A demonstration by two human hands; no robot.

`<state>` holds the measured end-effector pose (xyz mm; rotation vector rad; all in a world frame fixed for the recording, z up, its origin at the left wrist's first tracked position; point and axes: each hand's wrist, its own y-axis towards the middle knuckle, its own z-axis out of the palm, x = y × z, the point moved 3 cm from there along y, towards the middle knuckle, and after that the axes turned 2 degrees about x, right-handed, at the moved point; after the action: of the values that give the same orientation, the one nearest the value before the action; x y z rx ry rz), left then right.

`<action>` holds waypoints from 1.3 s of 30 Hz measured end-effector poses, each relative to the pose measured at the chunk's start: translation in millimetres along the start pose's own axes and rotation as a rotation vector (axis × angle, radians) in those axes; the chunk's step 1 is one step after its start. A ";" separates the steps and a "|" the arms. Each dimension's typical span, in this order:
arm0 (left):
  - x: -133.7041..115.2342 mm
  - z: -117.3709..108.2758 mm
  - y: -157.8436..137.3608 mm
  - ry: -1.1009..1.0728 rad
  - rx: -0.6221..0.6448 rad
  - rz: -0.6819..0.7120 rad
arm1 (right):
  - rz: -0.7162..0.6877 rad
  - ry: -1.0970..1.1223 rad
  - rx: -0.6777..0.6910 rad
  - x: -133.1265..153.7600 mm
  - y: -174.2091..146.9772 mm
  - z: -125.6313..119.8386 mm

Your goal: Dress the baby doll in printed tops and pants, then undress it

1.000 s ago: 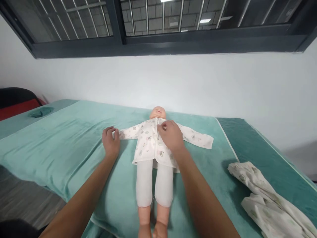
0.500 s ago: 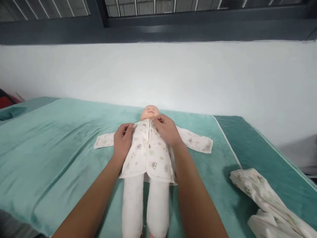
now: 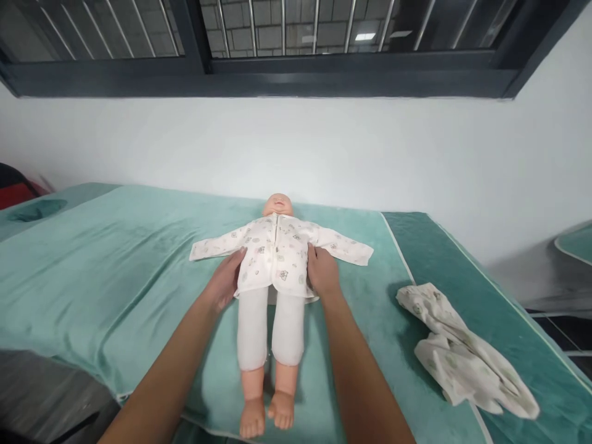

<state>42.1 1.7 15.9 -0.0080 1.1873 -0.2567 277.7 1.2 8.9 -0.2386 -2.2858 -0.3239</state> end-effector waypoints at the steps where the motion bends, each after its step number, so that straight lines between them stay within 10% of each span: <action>1: 0.4 2.5 2.1 -0.043 0.000 0.008 | -0.001 0.076 -0.003 1.3 0.5 1.9; 15: -2.2 23.8 57.2 -0.105 0.080 0.074 | 0.114 0.494 -0.083 -10.2 20.3 3.7; 21: -5.5 15.1 35.9 0.324 -0.108 0.339 | -0.095 0.409 -0.277 5.4 -1.7 -10.2; 28: -1.5 14.2 -3.2 0.780 0.209 0.692 | -0.326 0.394 -0.202 12.4 -73.3 -9.6; 35: -1.3 16.4 -3.9 0.926 -0.119 0.922 | -0.457 0.128 -0.308 20.8 -79.5 -11.2; 39: 0.5 4.1 9.4 0.654 -0.246 0.727 | -0.332 0.197 -0.327 24.0 -58.9 -10.3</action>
<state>47.9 10.2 15.7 0.3077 1.7752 0.5711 252.8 -56.2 24.3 0.0121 -2.0646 -0.8570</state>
